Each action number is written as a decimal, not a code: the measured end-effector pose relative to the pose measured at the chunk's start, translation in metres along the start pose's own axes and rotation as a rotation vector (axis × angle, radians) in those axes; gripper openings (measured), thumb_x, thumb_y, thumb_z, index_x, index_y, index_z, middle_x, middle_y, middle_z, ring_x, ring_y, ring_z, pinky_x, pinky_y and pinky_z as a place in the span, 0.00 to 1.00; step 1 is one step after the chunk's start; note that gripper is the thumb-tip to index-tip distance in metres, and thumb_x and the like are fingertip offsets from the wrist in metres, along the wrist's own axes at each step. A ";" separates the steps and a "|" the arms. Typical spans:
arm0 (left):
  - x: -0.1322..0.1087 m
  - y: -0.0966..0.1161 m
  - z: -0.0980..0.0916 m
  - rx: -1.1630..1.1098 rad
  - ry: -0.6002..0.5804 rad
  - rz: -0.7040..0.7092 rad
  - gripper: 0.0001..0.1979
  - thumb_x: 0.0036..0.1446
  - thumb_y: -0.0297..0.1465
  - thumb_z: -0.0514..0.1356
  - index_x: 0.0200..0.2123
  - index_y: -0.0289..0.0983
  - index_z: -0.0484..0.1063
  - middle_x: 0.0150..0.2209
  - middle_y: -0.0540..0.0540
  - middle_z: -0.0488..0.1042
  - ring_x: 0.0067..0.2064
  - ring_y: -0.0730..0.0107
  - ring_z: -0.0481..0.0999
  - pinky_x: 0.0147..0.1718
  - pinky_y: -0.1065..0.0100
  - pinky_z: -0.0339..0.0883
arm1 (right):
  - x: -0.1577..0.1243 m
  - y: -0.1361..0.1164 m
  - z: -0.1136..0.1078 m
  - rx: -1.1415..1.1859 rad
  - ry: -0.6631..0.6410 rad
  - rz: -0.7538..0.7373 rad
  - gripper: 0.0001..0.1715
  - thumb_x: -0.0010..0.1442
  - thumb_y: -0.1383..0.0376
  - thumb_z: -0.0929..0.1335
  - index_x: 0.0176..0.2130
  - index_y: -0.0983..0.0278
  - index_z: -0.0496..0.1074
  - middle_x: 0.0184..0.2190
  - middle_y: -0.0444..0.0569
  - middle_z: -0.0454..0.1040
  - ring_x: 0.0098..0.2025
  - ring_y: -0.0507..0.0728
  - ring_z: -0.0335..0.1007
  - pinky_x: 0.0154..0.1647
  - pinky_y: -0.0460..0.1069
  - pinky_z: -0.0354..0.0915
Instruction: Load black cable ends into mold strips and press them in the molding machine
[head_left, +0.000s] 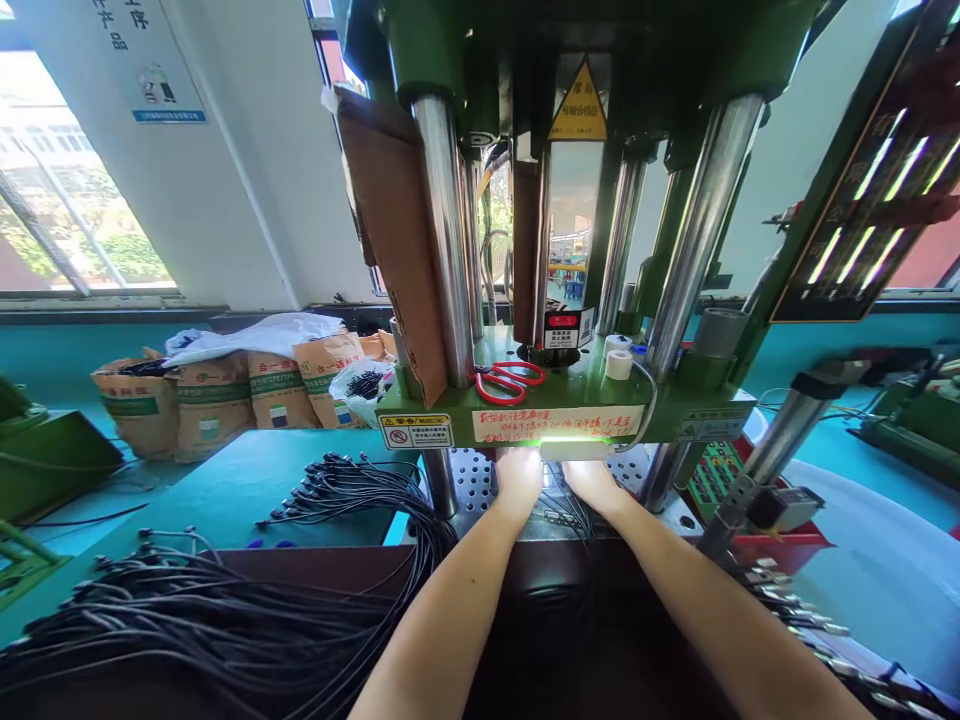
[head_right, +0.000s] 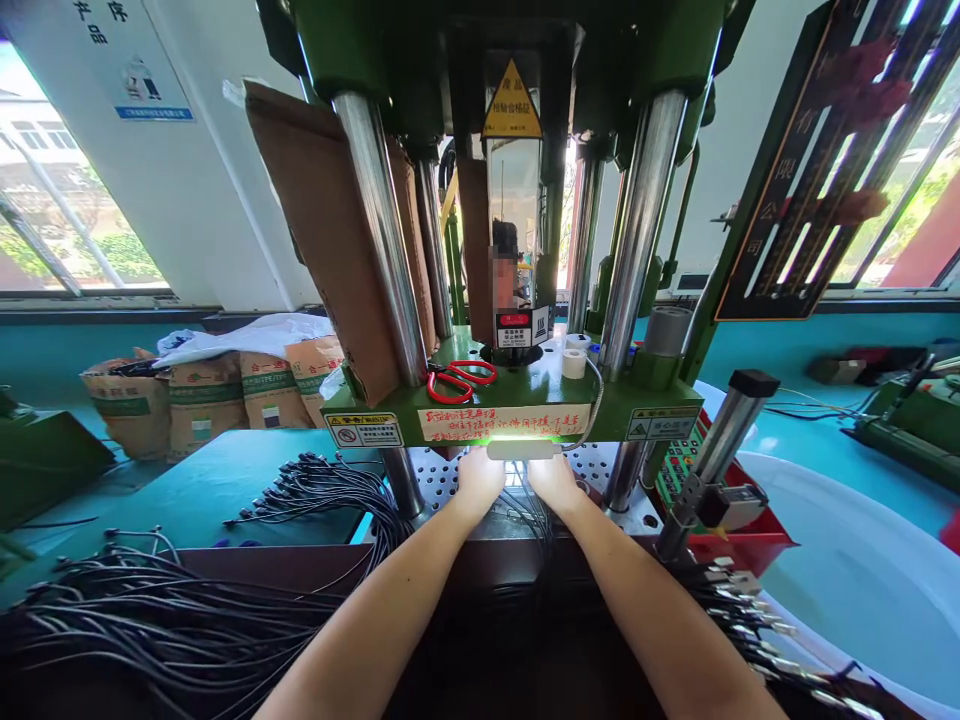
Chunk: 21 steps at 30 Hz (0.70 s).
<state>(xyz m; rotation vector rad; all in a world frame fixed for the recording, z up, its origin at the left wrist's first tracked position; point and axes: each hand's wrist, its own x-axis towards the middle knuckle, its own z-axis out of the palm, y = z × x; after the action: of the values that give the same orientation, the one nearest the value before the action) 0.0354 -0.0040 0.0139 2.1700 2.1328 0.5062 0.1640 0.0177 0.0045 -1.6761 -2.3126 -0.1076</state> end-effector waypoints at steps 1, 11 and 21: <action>0.000 0.003 -0.002 -0.005 0.009 -0.005 0.16 0.55 0.24 0.47 0.39 0.34 0.74 0.37 0.37 0.75 0.40 0.59 0.73 0.38 0.62 0.66 | 0.000 0.000 -0.002 0.008 0.011 -0.015 0.11 0.62 0.67 0.62 0.42 0.67 0.69 0.42 0.51 0.71 0.42 0.55 0.67 0.44 0.55 0.63; -0.003 0.012 0.004 -0.045 0.038 0.094 0.15 0.56 0.27 0.48 0.36 0.34 0.75 0.35 0.38 0.75 0.40 0.58 0.73 0.37 0.63 0.66 | 0.002 -0.011 0.002 0.048 0.065 -0.134 0.10 0.60 0.65 0.64 0.39 0.68 0.70 0.42 0.51 0.71 0.43 0.56 0.66 0.47 0.55 0.61; 0.003 0.012 0.015 -0.063 0.065 0.094 0.15 0.57 0.29 0.48 0.37 0.34 0.75 0.35 0.38 0.75 0.41 0.58 0.72 0.39 0.62 0.65 | 0.009 -0.018 0.007 0.055 0.064 -0.139 0.14 0.63 0.62 0.61 0.44 0.66 0.68 0.43 0.51 0.70 0.43 0.56 0.67 0.47 0.56 0.60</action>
<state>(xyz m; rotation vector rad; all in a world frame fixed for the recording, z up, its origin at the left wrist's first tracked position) 0.0509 0.0016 0.0039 2.2573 2.0240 0.6507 0.1437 0.0220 0.0024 -1.4642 -2.3604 -0.1222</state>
